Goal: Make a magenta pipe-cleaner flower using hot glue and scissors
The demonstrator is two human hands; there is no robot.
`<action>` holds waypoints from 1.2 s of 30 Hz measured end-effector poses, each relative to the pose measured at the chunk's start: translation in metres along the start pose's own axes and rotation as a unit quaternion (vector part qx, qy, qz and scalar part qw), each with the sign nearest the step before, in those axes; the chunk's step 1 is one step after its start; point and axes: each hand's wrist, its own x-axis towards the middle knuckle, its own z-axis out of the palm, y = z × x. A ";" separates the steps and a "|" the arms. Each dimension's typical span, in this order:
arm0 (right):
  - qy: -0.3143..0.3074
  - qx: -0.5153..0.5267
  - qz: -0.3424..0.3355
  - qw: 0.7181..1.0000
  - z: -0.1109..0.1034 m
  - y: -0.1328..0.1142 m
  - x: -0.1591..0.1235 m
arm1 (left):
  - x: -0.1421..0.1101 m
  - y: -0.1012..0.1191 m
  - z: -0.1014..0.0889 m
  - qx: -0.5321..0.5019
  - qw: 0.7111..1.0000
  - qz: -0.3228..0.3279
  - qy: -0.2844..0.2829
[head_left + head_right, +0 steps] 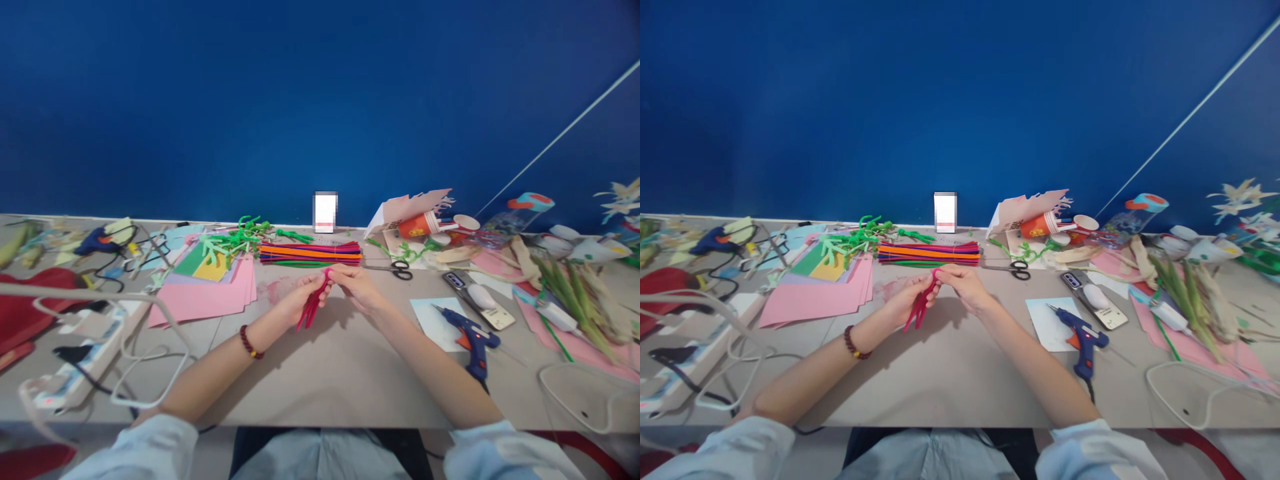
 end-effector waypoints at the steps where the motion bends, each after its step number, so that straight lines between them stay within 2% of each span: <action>1: 0.010 -0.013 -0.012 1.000 0.000 0.002 0.000 | 0.000 0.000 0.000 0.000 1.000 0.001 0.004; 8: 0.033 -0.083 -0.062 0.994 -0.003 0.008 0.003 | 0.000 0.001 0.000 -0.008 1.000 0.000 0.002; 16: 0.018 0.046 0.016 0.999 -0.002 0.007 0.003 | -0.002 0.002 0.002 -0.027 0.999 -0.007 -0.021; 21: 0.030 0.073 0.046 0.996 0.003 0.004 0.001 | -0.002 0.001 0.003 -0.026 0.999 -0.015 -0.011; 28: 0.021 0.064 0.032 0.997 0.006 0.004 -0.001 | -0.003 0.000 0.004 -0.026 1.000 -0.002 -0.007; 33: 0.013 0.033 0.015 0.999 0.002 0.008 0.002 | -0.003 0.002 0.005 -0.018 1.000 0.001 0.003; 36: 0.027 0.049 0.010 0.998 -0.003 0.005 0.005 | -0.004 0.007 0.006 0.011 1.000 0.018 0.020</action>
